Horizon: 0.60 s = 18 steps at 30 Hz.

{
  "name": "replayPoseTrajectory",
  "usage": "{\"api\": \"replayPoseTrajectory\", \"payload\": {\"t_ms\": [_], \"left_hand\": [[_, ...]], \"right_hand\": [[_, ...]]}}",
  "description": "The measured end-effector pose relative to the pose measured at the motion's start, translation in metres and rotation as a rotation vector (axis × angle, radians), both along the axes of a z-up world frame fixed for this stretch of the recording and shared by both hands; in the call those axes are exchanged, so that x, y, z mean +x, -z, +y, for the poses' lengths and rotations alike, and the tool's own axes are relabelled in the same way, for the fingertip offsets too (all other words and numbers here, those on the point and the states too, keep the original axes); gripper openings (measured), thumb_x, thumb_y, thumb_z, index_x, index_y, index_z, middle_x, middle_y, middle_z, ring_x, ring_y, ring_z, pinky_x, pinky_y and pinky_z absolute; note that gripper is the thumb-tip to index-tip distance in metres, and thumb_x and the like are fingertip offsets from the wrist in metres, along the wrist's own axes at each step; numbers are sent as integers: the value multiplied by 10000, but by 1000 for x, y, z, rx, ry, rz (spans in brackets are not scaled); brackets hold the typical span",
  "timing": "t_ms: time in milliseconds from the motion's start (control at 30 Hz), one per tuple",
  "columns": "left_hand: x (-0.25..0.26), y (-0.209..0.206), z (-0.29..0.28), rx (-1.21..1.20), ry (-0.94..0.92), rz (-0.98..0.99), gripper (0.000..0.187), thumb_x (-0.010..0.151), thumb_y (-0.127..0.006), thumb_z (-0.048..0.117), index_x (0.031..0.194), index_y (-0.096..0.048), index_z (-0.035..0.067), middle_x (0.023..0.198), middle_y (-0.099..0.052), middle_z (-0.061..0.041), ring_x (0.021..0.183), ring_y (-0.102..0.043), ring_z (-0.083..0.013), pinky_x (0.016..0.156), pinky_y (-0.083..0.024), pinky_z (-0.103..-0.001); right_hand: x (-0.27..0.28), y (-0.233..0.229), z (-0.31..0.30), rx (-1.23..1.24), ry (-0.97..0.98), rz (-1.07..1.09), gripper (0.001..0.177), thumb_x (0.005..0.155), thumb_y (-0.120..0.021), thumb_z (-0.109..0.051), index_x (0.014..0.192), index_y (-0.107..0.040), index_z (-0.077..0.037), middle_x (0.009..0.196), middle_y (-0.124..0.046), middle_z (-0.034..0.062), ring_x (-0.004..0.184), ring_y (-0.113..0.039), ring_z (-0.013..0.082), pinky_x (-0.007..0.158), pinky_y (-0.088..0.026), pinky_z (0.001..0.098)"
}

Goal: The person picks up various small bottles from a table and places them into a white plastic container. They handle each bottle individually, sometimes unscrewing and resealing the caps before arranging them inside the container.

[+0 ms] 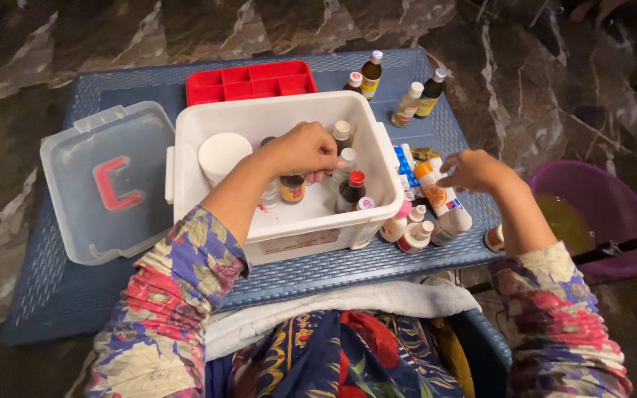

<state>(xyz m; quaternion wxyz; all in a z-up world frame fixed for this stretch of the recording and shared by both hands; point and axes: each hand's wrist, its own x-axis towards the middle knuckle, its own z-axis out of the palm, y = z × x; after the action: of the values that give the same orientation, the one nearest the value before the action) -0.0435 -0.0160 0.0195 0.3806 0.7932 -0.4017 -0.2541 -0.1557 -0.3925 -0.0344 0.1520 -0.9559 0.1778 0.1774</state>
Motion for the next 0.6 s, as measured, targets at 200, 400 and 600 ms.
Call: {"api": "replayPoseTrajectory", "payload": {"t_ms": [200,400,600], "left_hand": [[-2,1,-7,36,25,-57,200,921,-678,170,865,-756,-5,630,-703,-54,528,-646,-109,512,-534,-291],[-3,-1,-6,-6,8,-38,157,896,-694,159,911,-752,13,663,-714,-60,534,-658,-110,521,-542,-289],[3,3,-4,-67,-12,-106,152,897,-692,143,882,-749,3,676,-730,-76,544,-670,-108,537,-544,-281]], "right_hand": [[-42,-22,23,-174,-259,202,723,727,-848,-466,1370,-634,-211,1173,-746,147,1089,-714,329,955,-559,428],[-66,-9,41,-225,-295,310,612,716,-819,-367,1275,-657,-176,1066,-776,125,979,-760,319,863,-617,427],[-62,-18,27,-202,-374,158,528,754,-811,-460,1147,-706,-123,1002,-772,150,924,-742,328,848,-586,422]]}}
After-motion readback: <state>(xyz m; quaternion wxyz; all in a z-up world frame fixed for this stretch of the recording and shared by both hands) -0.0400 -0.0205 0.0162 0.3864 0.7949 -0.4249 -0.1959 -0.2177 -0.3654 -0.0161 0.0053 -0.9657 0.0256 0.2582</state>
